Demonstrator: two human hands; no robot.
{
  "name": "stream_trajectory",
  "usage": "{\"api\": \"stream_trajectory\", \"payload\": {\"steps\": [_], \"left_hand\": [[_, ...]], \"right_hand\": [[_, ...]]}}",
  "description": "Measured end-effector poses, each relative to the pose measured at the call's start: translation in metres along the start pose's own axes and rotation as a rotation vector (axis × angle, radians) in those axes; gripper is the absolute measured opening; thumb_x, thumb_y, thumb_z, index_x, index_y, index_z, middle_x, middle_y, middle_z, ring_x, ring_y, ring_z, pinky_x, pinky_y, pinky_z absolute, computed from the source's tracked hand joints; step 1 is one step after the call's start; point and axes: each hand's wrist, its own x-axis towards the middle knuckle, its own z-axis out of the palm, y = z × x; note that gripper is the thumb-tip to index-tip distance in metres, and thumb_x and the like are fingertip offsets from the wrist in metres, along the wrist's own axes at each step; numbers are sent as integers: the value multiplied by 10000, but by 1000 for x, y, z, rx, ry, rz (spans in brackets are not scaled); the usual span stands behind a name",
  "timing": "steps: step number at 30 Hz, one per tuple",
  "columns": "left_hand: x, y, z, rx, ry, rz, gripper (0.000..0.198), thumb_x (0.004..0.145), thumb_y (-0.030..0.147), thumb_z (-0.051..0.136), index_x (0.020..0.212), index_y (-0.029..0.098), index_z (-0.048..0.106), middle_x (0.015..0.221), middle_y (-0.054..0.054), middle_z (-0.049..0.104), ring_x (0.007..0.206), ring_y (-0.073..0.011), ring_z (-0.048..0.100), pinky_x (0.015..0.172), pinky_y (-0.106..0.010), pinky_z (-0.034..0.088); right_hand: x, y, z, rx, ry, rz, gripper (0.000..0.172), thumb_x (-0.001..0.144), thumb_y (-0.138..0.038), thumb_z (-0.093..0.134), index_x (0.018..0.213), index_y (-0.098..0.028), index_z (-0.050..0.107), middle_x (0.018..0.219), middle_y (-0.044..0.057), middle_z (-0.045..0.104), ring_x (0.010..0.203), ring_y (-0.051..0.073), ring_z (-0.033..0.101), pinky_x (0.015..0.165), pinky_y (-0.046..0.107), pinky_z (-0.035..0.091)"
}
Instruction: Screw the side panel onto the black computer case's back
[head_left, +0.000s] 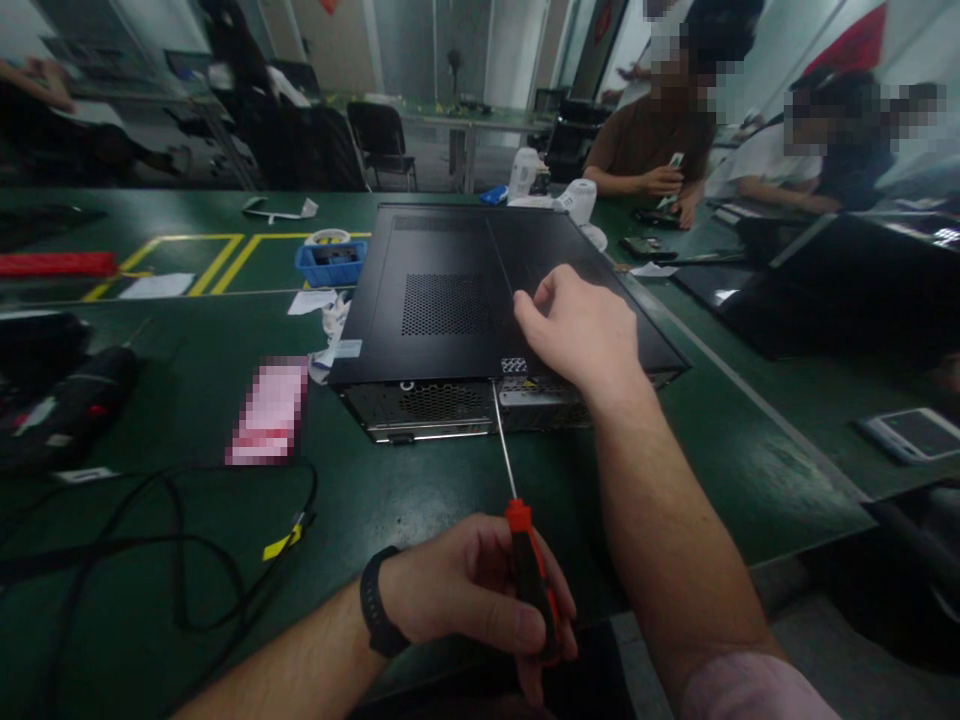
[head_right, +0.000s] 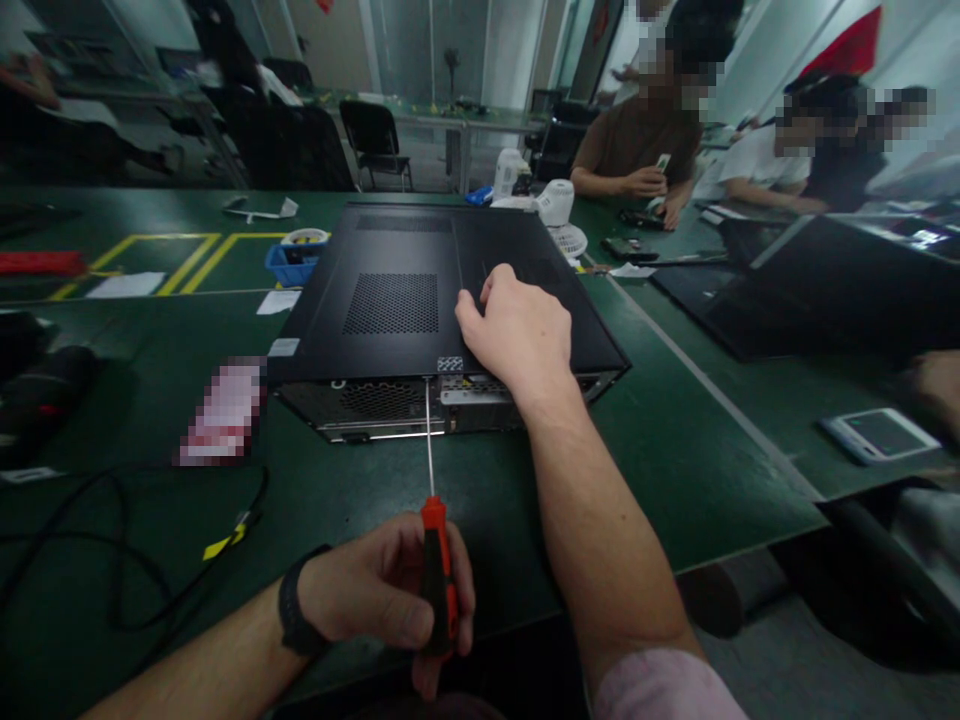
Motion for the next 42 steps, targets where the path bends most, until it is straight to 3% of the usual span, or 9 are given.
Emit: {"api": "stream_trajectory", "payload": {"steps": [6,14,18,26,34,42], "left_hand": [[1,-1,-2,4,-54,31,428,770,315,894,1139,151,753,927,-72,775,626,-125,728,592,-217,574],[1,-2,-1,-5,-9,27,381,712,329,934,967,136,726,851,-54,759,628,-122,717,532,-182,558],[3,-4,-3,3,-47,65,382,725,357,925,914,135,678,826,-48,759,545,-107,689,501,-183,553],[0,-2,-1,8,-29,6,464,718,342,930,1079,131,731,889,-79,773,617,-135,726,567,-210,568],[1,-5,-2,-5,-22,39,386,709,327,940,903,127,672,823,-41,755,492,-98,663,472,-183,511],[1,-1,0,-5,-36,22,438,726,364,927,1041,130,733,858,-70,761,643,-136,719,533,-198,553]], "right_hand": [[-1,0,-1,1,2,2,389,940,-545,518,1018,-203,687,920,135,754,843,300,693,775,424,505],[-1,0,0,-9,14,-8,389,940,-545,514,1001,-205,692,911,133,757,836,302,699,769,420,504],[-2,0,-1,-6,6,-10,391,940,-550,512,999,-206,690,914,132,757,832,301,697,771,420,503],[-1,-1,-2,-17,-5,5,387,940,-555,521,993,-211,691,901,135,756,849,310,694,772,414,498],[0,-1,-1,-19,-5,-1,383,945,-560,518,987,-217,682,912,136,755,846,307,689,778,425,497],[-2,0,-1,-16,10,-13,397,935,-560,512,983,-210,693,893,134,754,812,298,682,756,418,492]]}}
